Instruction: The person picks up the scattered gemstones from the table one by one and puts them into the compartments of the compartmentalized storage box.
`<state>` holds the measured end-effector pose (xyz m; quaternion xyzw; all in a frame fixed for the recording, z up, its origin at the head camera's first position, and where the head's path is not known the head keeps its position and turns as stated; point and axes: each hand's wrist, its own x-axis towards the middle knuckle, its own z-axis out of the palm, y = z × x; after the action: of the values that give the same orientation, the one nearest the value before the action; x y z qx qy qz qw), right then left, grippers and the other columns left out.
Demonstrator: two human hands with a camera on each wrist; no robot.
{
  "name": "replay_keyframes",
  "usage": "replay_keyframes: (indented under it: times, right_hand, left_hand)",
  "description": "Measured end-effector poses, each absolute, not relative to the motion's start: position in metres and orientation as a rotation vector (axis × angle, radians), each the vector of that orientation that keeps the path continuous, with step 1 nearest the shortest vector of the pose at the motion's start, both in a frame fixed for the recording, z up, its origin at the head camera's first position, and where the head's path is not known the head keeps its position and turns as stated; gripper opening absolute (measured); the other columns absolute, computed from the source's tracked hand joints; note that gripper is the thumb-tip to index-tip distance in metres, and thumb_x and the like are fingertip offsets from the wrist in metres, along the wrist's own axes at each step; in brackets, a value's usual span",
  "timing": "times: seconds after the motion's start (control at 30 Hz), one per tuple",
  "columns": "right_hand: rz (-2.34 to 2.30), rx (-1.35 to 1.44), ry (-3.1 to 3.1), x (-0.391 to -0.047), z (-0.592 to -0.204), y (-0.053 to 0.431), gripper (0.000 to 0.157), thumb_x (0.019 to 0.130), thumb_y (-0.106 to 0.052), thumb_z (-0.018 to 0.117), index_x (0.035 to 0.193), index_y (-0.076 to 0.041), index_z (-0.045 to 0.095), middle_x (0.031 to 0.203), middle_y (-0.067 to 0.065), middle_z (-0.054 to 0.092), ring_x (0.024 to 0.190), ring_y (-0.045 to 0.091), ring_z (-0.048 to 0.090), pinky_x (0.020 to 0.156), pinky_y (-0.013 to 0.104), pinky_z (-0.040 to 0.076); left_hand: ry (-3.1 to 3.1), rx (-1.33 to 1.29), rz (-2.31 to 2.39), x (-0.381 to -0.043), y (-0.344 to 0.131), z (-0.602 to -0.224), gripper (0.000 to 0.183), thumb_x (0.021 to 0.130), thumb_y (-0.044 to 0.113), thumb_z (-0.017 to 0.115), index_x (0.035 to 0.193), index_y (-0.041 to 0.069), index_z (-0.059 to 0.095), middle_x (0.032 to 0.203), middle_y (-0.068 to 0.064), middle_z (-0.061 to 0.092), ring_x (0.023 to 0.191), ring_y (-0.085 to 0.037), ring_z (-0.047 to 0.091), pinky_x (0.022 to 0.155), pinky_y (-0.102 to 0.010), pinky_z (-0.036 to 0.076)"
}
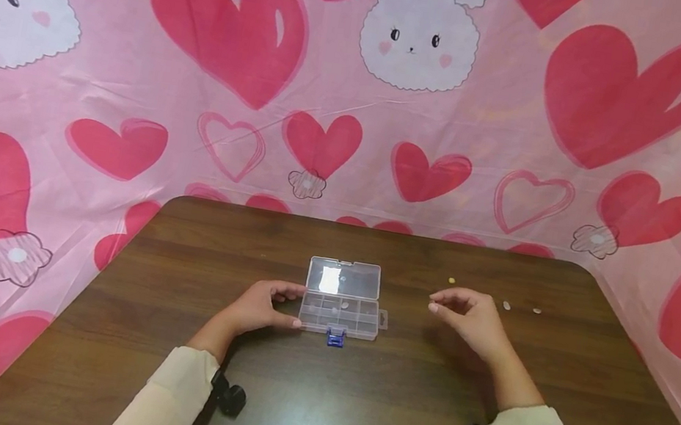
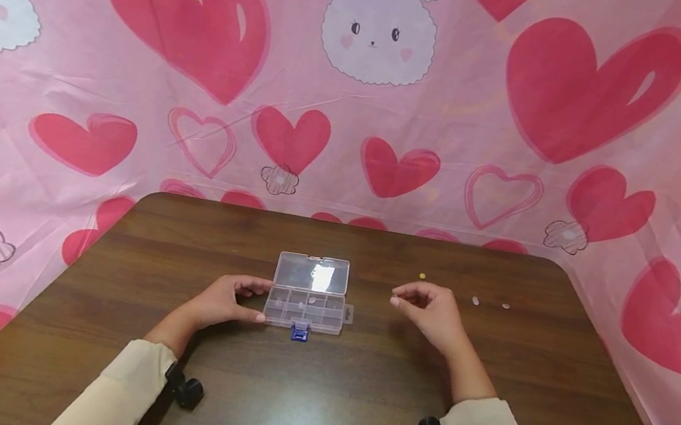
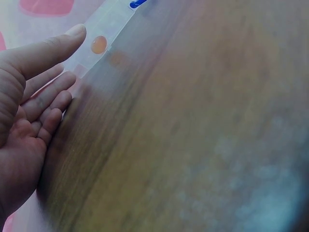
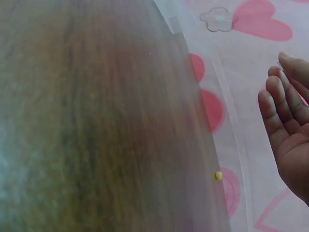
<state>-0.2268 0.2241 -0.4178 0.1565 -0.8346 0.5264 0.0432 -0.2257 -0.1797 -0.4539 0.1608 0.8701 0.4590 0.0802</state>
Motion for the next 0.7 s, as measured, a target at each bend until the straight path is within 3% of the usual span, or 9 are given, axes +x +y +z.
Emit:
replay_keyframes:
  times: [0.2, 0.33, 0.57, 0.7]
  right_hand:
    - [1.585, 0.483, -2.524, -0.225, -0.417, 0.219, 0.024, 0.084, -0.015, 0.078, 0.099, 0.003, 0.073, 0.092, 0.008, 0.073, 0.077, 0.01, 0.065, 0.064, 0.024, 0.054]
    - [1.571, 0.495, -2.525, -0.22, -0.41, 0.212, 0.021, 0.084, -0.009, 0.077, 0.099, 0.005, 0.073, 0.094, 0.013, 0.073, 0.078, 0.008, 0.065, 0.063, 0.022, 0.053]
    - [1.614, 0.542, -2.549, -0.22, -0.411, 0.203, 0.024, 0.082, -0.02, 0.08, 0.099, -0.003, 0.075, 0.093, 0.005, 0.073, 0.082, 0.013, 0.067, 0.068, 0.025, 0.055]
    - [1.617, 0.554, -2.585, -0.22, -0.409, 0.195, 0.026, 0.082, -0.018, 0.08, 0.099, 0.0, 0.074, 0.091, 0.005, 0.073, 0.08, 0.014, 0.066, 0.069, 0.025, 0.054]
  left_hand:
    - [2.619, 0.475, 1.366, -0.226, -0.179, -0.454, 0.065, 0.069, 0.033, 0.089, 0.126, 0.013, 0.066, 0.119, -0.001, 0.066, 0.109, -0.022, 0.057, 0.099, -0.045, 0.044]
    - [2.613, 0.47, 1.371, -0.226, -0.179, -0.453, 0.064, 0.069, 0.032, 0.089, 0.126, 0.013, 0.066, 0.119, 0.0, 0.066, 0.108, -0.021, 0.057, 0.1, -0.044, 0.044]
    - [2.597, 0.474, 1.388, -0.226, -0.18, -0.454, 0.062, 0.07, 0.03, 0.089, 0.126, 0.013, 0.066, 0.119, -0.001, 0.066, 0.108, -0.022, 0.056, 0.1, -0.045, 0.044]
    - [2.601, 0.454, 1.376, -0.226, -0.18, -0.455, 0.063, 0.069, 0.033, 0.089, 0.126, 0.015, 0.067, 0.118, 0.002, 0.066, 0.108, -0.02, 0.056, 0.099, -0.043, 0.044]
